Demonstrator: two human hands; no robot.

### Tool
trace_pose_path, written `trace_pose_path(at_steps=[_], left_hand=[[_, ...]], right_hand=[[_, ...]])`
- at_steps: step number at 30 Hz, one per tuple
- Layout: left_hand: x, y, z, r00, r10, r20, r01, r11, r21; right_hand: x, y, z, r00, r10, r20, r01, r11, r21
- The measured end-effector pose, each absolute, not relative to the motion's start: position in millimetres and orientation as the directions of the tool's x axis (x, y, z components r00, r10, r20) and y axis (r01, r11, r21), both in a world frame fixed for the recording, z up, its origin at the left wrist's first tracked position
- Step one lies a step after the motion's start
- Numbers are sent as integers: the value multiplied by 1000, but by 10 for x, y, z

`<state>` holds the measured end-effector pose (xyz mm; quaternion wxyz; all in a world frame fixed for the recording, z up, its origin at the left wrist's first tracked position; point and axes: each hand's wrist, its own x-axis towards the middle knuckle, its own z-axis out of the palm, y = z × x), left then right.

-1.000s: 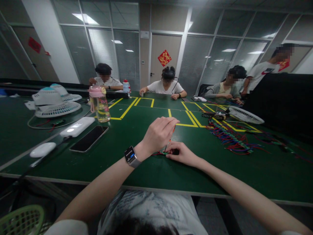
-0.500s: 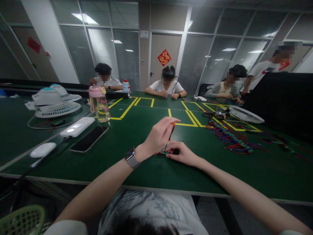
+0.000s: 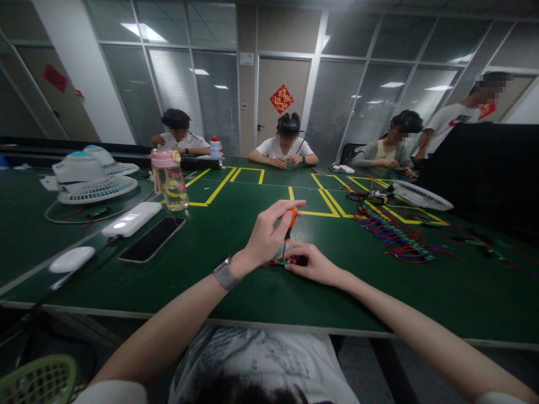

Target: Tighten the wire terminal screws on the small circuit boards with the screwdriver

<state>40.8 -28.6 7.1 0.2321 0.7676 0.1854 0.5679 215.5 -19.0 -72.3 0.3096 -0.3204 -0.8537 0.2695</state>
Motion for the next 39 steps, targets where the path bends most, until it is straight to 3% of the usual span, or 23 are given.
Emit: trace_pose_path(at_steps=[3, 11, 16, 18, 25, 31, 39], left_hand=[[428, -276, 56, 264, 610, 747, -39, -767, 640], [396, -270, 65, 192, 570, 799, 123, -822, 556], [397, -256, 77, 274, 661, 699, -96, -704, 703], [394, -240, 73, 263, 682, 682, -107, -682, 723], [363, -234, 68, 170, 630, 758, 71, -775, 628], [385, -254, 84, 265, 685, 678, -134, -670, 730], [360, -232, 62, 157, 636, 755, 29, -768, 640]], right_hand=[[2158, -196, -707, -608, 714, 349, 382, 648, -659], [2159, -185, -705, -623, 699, 351, 374, 660, -651], [2159, -200, -674, -635, 690, 348, 387, 674, -629], [2158, -203, -669, -634, 691, 349, 385, 672, -632], [2161, -194, -682, -625, 704, 337, 379, 652, -657], [2160, -210, -660, -625, 702, 340, 382, 656, -651], [2159, -195, -670, -625, 701, 345, 380, 658, -650]])
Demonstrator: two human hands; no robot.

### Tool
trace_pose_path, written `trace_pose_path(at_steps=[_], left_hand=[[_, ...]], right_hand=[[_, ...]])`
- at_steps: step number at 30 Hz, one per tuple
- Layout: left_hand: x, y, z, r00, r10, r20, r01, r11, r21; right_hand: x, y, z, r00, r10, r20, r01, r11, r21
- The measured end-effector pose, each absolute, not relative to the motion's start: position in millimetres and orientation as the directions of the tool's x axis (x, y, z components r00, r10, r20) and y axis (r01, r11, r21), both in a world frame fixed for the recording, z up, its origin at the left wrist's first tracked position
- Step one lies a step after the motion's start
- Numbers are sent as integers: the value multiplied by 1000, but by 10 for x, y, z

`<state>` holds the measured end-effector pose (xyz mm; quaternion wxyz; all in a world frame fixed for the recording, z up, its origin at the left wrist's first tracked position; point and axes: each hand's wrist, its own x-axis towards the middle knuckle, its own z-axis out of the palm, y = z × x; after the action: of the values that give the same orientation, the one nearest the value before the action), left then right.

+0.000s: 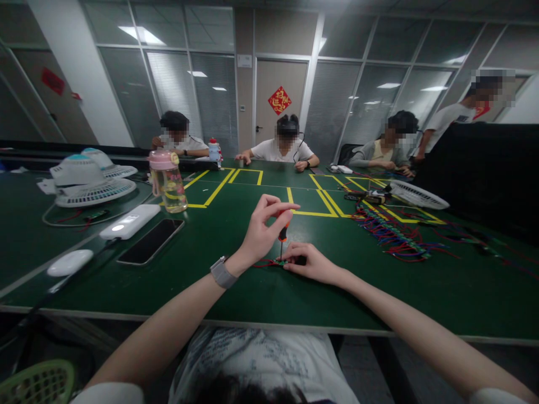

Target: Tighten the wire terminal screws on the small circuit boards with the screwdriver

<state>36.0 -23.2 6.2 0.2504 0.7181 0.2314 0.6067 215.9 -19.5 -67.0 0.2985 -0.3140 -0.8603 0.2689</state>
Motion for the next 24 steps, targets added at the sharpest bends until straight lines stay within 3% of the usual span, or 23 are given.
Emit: trace_pose_path(at_steps=[5, 12, 17, 24], left_hand=[[374, -250, 82, 216, 675, 705, -124, -698, 706], [368, -213, 58, 186, 649, 738, -21, -748, 663], [387, -237, 74, 268, 696, 666, -180, -643, 744], [376, -217, 43, 220, 684, 695, -45, -705, 708]], right_hand=[[2161, -185, -693, -627, 698, 346, 382, 662, -645], [2151, -194, -673, -617, 707, 345, 375, 650, -661], [2149, -204, -689, -617, 705, 350, 378, 656, -653], [2183, -181, -585, -614, 717, 331, 397, 643, -655]])
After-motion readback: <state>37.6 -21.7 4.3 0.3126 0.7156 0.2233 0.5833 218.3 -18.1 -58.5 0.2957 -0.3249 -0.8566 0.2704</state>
